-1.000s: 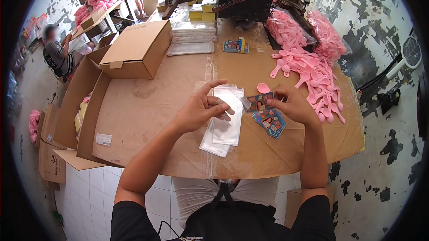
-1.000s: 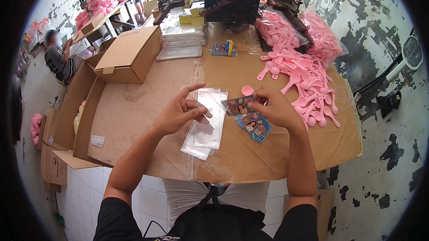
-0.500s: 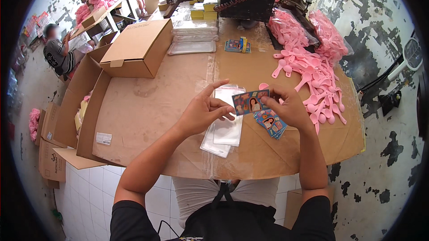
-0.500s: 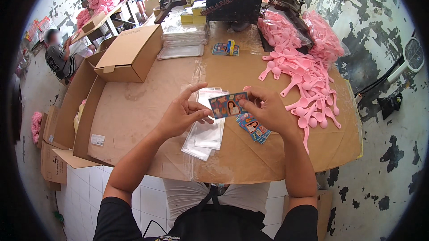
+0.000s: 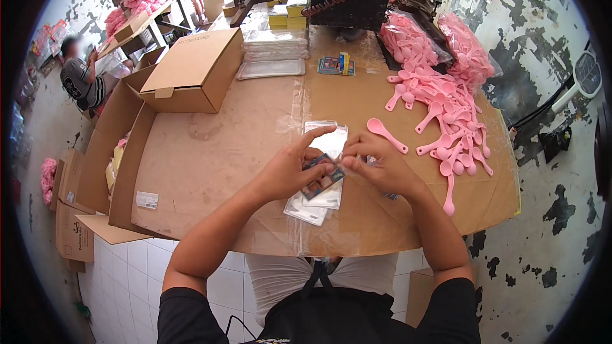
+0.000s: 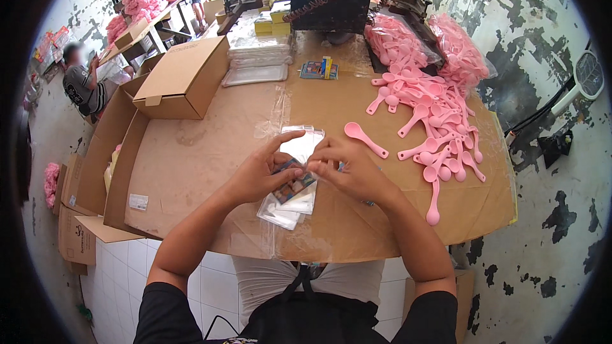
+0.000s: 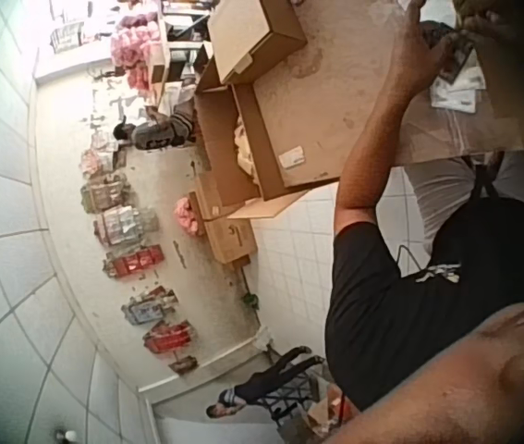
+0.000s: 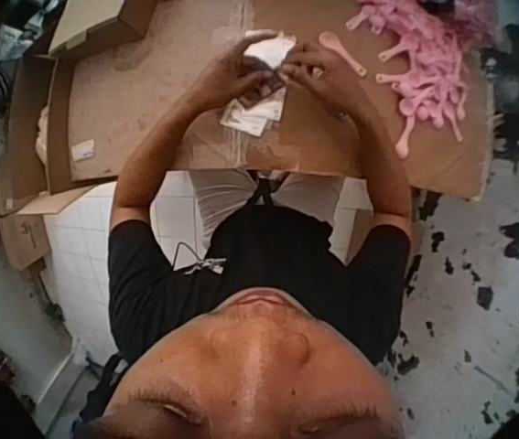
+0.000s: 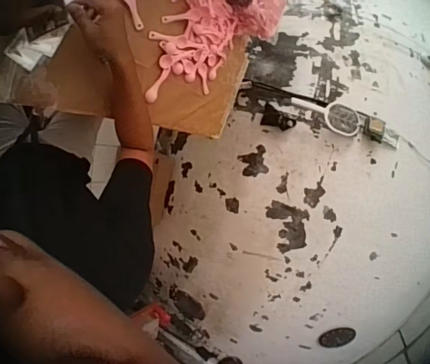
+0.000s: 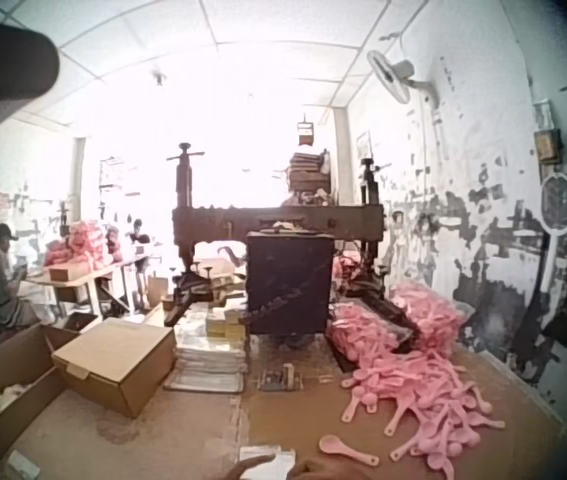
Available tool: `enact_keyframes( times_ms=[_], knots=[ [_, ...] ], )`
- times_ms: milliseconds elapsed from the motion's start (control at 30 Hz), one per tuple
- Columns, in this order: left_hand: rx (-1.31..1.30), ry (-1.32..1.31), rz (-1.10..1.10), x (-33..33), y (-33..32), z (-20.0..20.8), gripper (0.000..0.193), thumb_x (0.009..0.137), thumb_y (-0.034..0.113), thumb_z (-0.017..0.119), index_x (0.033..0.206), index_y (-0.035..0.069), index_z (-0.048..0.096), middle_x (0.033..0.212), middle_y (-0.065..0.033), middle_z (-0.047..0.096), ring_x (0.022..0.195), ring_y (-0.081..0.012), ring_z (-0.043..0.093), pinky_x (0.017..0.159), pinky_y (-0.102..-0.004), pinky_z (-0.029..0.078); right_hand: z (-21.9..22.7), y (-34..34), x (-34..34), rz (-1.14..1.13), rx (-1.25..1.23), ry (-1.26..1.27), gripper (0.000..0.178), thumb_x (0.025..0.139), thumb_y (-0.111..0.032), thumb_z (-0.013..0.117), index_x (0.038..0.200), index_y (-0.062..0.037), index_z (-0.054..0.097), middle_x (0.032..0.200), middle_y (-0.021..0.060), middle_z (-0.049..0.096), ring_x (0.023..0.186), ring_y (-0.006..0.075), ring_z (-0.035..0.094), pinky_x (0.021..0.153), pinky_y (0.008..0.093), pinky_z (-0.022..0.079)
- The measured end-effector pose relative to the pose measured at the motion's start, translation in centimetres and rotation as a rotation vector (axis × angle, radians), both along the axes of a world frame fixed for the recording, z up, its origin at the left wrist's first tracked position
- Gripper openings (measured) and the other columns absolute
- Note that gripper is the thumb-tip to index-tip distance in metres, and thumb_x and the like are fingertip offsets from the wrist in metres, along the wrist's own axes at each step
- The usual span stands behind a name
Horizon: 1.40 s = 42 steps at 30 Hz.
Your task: Packaging product cards and pink plastic spoons into small plastic bags at a workstation.
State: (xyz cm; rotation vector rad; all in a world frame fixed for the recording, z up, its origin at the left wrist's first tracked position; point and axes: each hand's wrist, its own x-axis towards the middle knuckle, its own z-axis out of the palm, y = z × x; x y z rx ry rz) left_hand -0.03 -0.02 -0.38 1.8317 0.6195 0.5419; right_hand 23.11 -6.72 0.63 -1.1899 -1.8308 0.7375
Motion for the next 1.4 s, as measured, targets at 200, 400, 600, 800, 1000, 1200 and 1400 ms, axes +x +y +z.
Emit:
enact_keyframes(
  times_ms=[200, 400, 600, 800, 1000, 1200, 1400],
  knots=[
    [-0.126, -0.074, 0.012, 0.1, 0.2, 0.8, 0.066, 0.096, 0.005, 0.066, 0.152, 0.006, 0.031, 0.100, -0.0120, 0.073, 0.091, -0.0095, 0.066, 0.079, -0.0247, 0.053, -0.3, 1.1, 4.6, -0.297, 0.076, -0.365, 0.023, 0.091, -0.020, 0.069, 0.102, 0.0004, 0.070, 0.102, 0.0138, 0.064, 0.096, 0.0218, 0.061, 0.080, 0.0344, 0.049],
    [-0.193, -0.124, 0.030, 0.1, 0.2, 0.7, 0.067, 0.095, 0.005, 0.067, 0.151, 0.005, 0.032, 0.101, -0.0122, 0.072, 0.092, -0.0107, 0.067, 0.079, -0.0257, 0.054, -0.9, 1.1, 6.2, -0.407, -0.031, -0.445, 0.025, 0.090, -0.017, 0.070, 0.107, 0.0010, 0.068, 0.099, 0.0168, 0.067, 0.091, 0.0269, 0.066, 0.080, 0.0357, 0.051],
    [-0.189, -0.090, 0.039, -0.1, 0.2, 0.9, 0.067, 0.094, 0.007, 0.069, 0.151, 0.005, 0.034, 0.100, -0.0119, 0.073, 0.090, -0.0099, 0.067, 0.079, -0.0249, 0.053, 1.5, 0.3, 4.2, -0.130, -0.006, -0.037, 0.020, 0.092, -0.015, 0.070, 0.107, -0.0005, 0.072, 0.093, 0.0087, 0.068, 0.086, 0.0168, 0.065, 0.076, 0.0301, 0.050],
    [-0.117, -0.041, 0.020, -0.1, 0.2, 0.8, 0.064, 0.094, 0.011, 0.070, 0.149, 0.005, 0.038, 0.099, -0.0105, 0.074, 0.090, -0.0083, 0.066, 0.080, -0.0251, 0.053, 2.6, -0.4, 3.7, -0.053, -0.012, -0.159, 0.017, 0.091, -0.011, 0.072, 0.105, -0.0021, 0.074, 0.089, 0.0039, 0.066, 0.081, 0.0108, 0.062, 0.068, 0.0275, 0.048],
    [-0.061, 0.069, -0.040, 0.0, -0.2, 0.5, 0.057, 0.096, 0.014, 0.069, 0.146, 0.006, 0.045, 0.101, -0.0101, 0.075, 0.092, -0.0082, 0.066, 0.081, -0.0261, 0.053, 2.6, -0.3, 2.5, -0.007, 0.072, -0.162, 0.015, 0.088, -0.008, 0.070, 0.102, -0.0030, 0.074, 0.085, 0.0068, 0.066, 0.076, 0.0165, 0.063, 0.066, 0.0296, 0.049],
    [-0.106, 0.062, -0.073, -0.3, -0.1, 0.3, 0.056, 0.096, 0.015, 0.068, 0.147, 0.010, 0.046, 0.100, -0.0082, 0.074, 0.091, -0.0076, 0.065, 0.080, -0.0264, 0.053, 3.8, -0.7, 2.3, 0.028, 0.018, -0.211, 0.014, 0.083, -0.006, 0.071, 0.095, -0.0010, 0.074, 0.082, 0.0073, 0.064, 0.076, 0.0172, 0.064, 0.067, 0.0302, 0.050],
    [-0.031, 0.088, -0.122, -0.3, -0.2, 0.7, 0.058, 0.096, 0.016, 0.067, 0.148, 0.012, 0.044, 0.096, -0.0103, 0.074, 0.084, -0.0099, 0.066, 0.075, -0.0301, 0.054, 4.3, -0.8, 1.3, 0.079, 0.010, -0.211, 0.026, 0.084, -0.006, 0.061, 0.109, -0.0021, 0.069, 0.096, 0.0093, 0.065, 0.088, 0.0205, 0.064, 0.080, 0.0327, 0.052]
  ],
)
